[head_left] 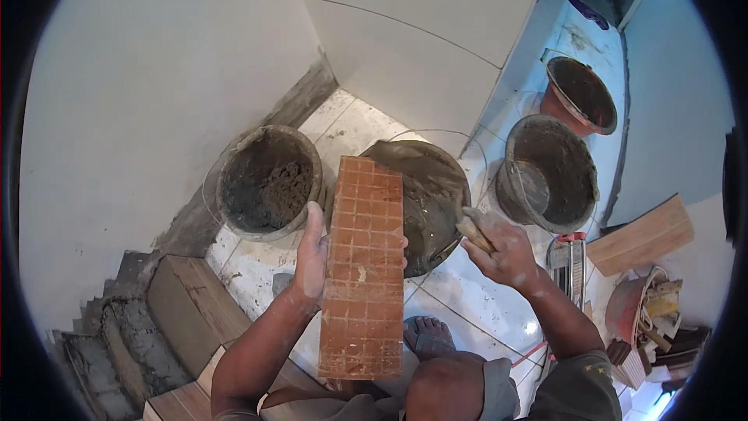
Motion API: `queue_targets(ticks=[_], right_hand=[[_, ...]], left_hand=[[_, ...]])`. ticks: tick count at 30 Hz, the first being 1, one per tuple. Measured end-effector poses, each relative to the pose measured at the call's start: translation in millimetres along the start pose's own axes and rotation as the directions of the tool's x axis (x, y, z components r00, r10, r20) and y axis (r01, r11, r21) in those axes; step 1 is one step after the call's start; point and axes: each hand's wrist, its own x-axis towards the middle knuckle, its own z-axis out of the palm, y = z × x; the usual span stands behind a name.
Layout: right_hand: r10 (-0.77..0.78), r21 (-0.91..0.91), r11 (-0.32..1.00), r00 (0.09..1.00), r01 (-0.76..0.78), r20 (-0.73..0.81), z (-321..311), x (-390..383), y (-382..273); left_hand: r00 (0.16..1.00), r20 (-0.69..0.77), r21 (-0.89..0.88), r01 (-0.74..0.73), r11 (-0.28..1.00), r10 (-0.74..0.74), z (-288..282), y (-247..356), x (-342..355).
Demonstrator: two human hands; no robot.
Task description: Apply mortar to tiles and place them on concrete stairs, tapping with a rubber mallet.
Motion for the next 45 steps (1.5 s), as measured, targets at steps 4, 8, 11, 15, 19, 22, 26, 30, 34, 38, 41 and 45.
queue_targets(ticks=[4,8,11,15,19,22,26,30,34,38,41,45], right_hand=[[-0.011,-0.211,0.977,1.0,0.011,0.003,-1.6,7.2,-9.7],[-0.147,-0.253,0.956,0.989,0.145,0.013,-2.8,-4.1,-11.0],[-0.228,-0.273,0.932,0.971,0.239,0.07,-0.9,-18.5,-18.1],[-0.273,-0.256,0.919,0.952,0.301,0.139,-12.3,-29.2,-39.4],[-0.376,-0.189,0.901,0.92,0.391,0.114,-26.2,-40.2,-51.7],[-0.374,0.002,0.927,0.923,0.375,0.088,-37.6,-49.5,-53.0],[-0.172,0.207,0.969,0.968,0.133,0.184,-56.3,-29.9,-65.2],[-0.03,0.425,0.905,0.99,-0.033,0.141,-75.7,3.8,-70.3],[0.211,0.371,0.715,0.689,-0.592,0.693,-95.9,64.2,-71.1],[0.194,0.262,0.667,0.501,-0.698,0.843,-92.8,76.7,-61.1],[0.206,0.129,0.722,0.39,-0.679,0.897,-107.9,64.6,-65.2],[0.255,0.026,0.828,0.418,-0.56,0.872,-140.6,54.8,-74.9]], left_hand=[[1.0,0.013,0.101,-0.007,0.995,0.006,-2.8,-3.6,13.7],[0.978,-0.193,0.11,-0.061,0.992,0.082,1.7,-0.1,10.6],[0.98,-0.154,0.029,-0.127,0.992,0.13,-4.8,4.6,8.0],[0.946,-0.245,0.065,-0.204,0.977,0.214,-8.1,10.5,3.3],[0.912,-0.276,0.118,-0.282,0.952,0.304,-26.6,22.1,0.0],[0.915,-0.285,0.08,-0.273,0.959,0.285,-24.4,28.8,-2.8],[0.936,-0.182,0.065,-0.296,0.953,0.303,-22.2,35.1,-16.5],[0.942,-0.149,0.074,-0.293,0.953,0.301,-19.0,21.4,-8.2],[0.902,-0.244,0.192,-0.315,0.929,0.356,-16.7,18.2,-7.2],[0.892,-0.241,0.177,-0.347,0.921,0.382,-17.8,14.1,2.0],[0.829,-0.25,0.125,-0.486,0.865,0.501,-33.6,19.3,8.5],[0.825,-0.212,0.059,-0.524,0.85,0.523,-34.0,36.2,-8.1]])
